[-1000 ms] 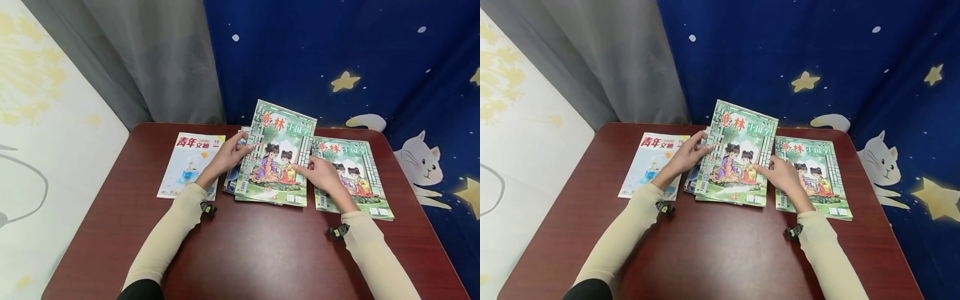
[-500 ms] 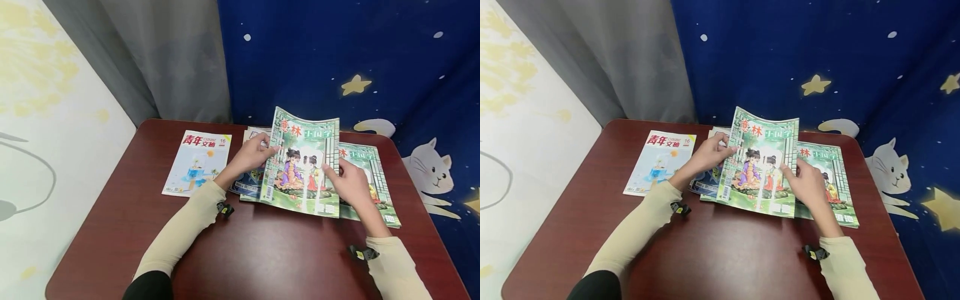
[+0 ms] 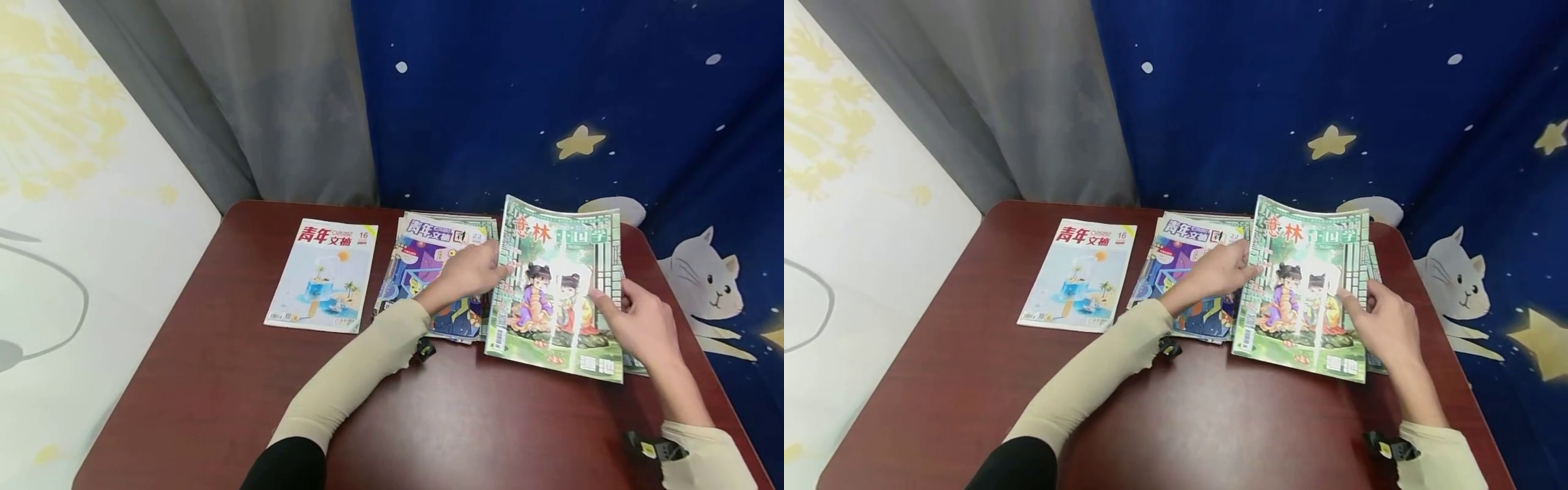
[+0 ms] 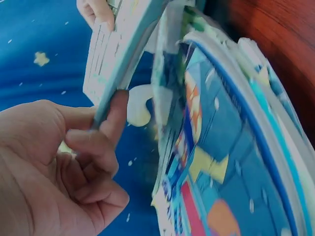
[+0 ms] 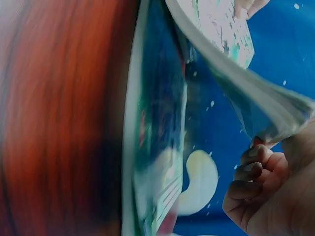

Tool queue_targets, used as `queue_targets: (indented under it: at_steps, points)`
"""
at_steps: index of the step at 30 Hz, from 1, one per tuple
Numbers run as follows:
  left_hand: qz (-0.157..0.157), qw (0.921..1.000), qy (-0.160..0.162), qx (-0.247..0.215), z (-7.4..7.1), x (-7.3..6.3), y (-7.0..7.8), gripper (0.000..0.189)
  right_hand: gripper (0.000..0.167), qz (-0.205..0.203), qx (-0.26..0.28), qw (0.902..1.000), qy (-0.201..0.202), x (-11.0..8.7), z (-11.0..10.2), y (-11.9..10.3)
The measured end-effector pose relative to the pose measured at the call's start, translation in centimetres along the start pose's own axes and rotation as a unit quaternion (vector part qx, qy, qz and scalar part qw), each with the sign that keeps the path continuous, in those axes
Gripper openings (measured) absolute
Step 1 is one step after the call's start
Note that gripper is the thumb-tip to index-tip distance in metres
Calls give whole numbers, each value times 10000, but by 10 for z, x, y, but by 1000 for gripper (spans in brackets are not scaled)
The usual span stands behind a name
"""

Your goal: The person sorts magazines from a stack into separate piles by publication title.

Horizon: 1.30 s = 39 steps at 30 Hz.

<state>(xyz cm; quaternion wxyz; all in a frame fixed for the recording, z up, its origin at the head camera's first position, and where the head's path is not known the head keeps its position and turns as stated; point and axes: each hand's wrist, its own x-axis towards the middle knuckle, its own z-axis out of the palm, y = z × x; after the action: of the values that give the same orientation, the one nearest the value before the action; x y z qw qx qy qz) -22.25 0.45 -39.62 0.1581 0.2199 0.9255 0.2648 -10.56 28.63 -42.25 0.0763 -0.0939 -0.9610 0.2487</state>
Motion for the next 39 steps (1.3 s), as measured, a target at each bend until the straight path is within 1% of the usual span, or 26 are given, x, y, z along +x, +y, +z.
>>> queue_targets:
  at_steps: [3,6,7,11,15,18,21,23,26,29,32,34,36,38,39]
  points:
    - [-54,9977,-117,673,14,10,13,41,47,253,-22,9996,76,0,0,19]
    - [-85,9931,-174,1159,28,21,24,46,48,481,-62,9987,174,2,1,37]
    - [-106,9920,-214,1240,32,25,27,47,48,546,-39,9983,175,3,3,42]
    - [-282,9891,-361,1398,44,39,34,49,50,722,-20,9974,68,7,10,59]
    - [-438,9865,-565,1471,53,56,37,49,50,575,-192,9982,-43,15,13,72]
    - [-458,9852,-666,1514,58,67,41,46,53,540,-320,9977,-239,23,11,81]
    - [-524,9850,-745,1462,62,75,44,44,56,680,-345,9957,-527,31,8,89]
    - [-666,9839,-810,1449,64,79,47,42,57,764,-340,9941,-685,36,7,94]
    - [-856,9828,-879,1383,65,81,52,40,58,826,-307,9921,-891,41,5,99]
    - [-1036,9777,-973,1544,64,80,57,36,58,816,-220,9895,-1171,43,2,103]
    - [-1092,9742,-1039,1678,62,78,58,29,59,833,-185,9851,-1491,43,-1,107]
    - [-1064,9771,-949,1583,61,75,55,26,61,897,-260,9812,-1691,43,-2,108]
    - [-941,9825,-850,1365,61,75,49,27,65,1049,-382,9760,-1868,45,-3,108]
    - [-842,9865,-780,1169,61,76,45,26,71,1256,-515,9697,-2032,47,-4,107]
    - [-805,9877,-762,1106,61,77,43,25,76,1347,-560,9666,-2109,48,-4,107]
